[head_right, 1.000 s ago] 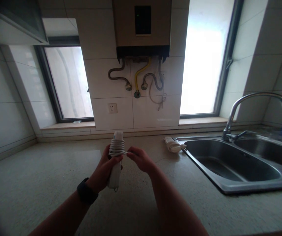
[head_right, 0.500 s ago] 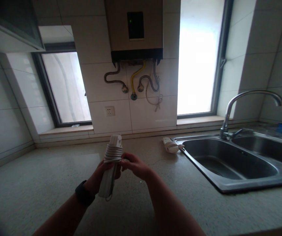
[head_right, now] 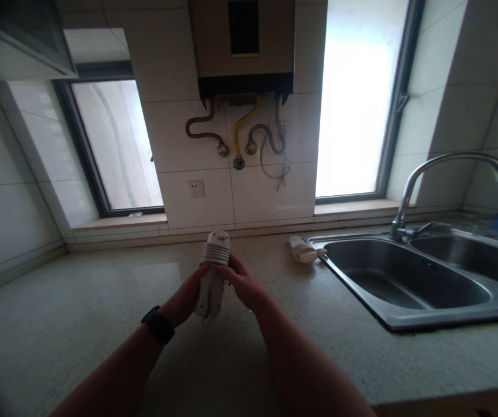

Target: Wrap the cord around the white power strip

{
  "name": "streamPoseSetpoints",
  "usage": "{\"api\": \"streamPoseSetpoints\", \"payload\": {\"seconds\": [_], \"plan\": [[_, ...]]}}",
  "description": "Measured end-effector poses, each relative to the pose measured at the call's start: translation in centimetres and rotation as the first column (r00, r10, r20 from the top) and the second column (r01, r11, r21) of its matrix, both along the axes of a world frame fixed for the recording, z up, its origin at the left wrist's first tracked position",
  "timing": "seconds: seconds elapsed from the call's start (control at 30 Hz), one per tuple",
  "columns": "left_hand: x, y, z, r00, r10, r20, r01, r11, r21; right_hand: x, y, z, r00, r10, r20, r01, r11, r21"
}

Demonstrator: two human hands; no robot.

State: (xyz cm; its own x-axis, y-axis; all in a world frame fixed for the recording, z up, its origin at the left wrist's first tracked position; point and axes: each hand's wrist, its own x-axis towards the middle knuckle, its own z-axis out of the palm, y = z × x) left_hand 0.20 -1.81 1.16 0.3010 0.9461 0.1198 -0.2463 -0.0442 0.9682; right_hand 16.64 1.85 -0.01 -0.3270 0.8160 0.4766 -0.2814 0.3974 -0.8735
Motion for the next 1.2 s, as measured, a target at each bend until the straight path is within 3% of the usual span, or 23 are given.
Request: {"api": "streamPoseSetpoints", "payload": {"seconds": [0.3, 0.63, 0.8, 0.9, 0.97, 1.03, 1.2], "plan": [[0.9, -0.4, 0.2, 0.993, 0.092, 0.069, -0.084, 0.990, -0.110, -1.0, -0.5, 0.1, 0.995, -0.061, 0.084, 0.052, 0.993, 0.104], [1.1, -0.7, 0.3, 0.991, 0.119, 0.058, -0.117, 0.993, -0.034, -0.4, -1.3, 1.5, 0.971, -0.154, 0.182, 0.110, 0.967, 0.229], [1.4, -1.1, 1.1, 0.976, 0.215, 0.027, -0.216, 0.976, 0.018, 0.6, -1.0, 1.9, 0.833, -0.369, 0.412, 0.220, 0.904, 0.366], [1.3, -1.1, 1.4, 0.979, 0.199, -0.052, -0.194, 0.977, 0.082, 1.1, -0.8, 2.0, 0.707, -0.515, 0.485, 0.252, 0.824, 0.508], [1.2, -1.1, 1.4, 0.980, 0.178, -0.085, -0.170, 0.981, 0.098, 1.4, -0.8, 2.1, 0.678, -0.551, 0.486, 0.242, 0.792, 0.560], [1.1, -1.1, 1.3, 0.986, 0.153, -0.065, -0.147, 0.985, 0.086, 1.7, -0.7, 2.2, 0.715, -0.497, 0.491, 0.205, 0.821, 0.532], [1.1, -1.5, 1.2, 0.999, 0.044, -0.020, -0.044, 0.999, 0.010, 2.6, 0.0, 1.8, 0.847, -0.270, 0.458, 0.123, 0.937, 0.327]]}}
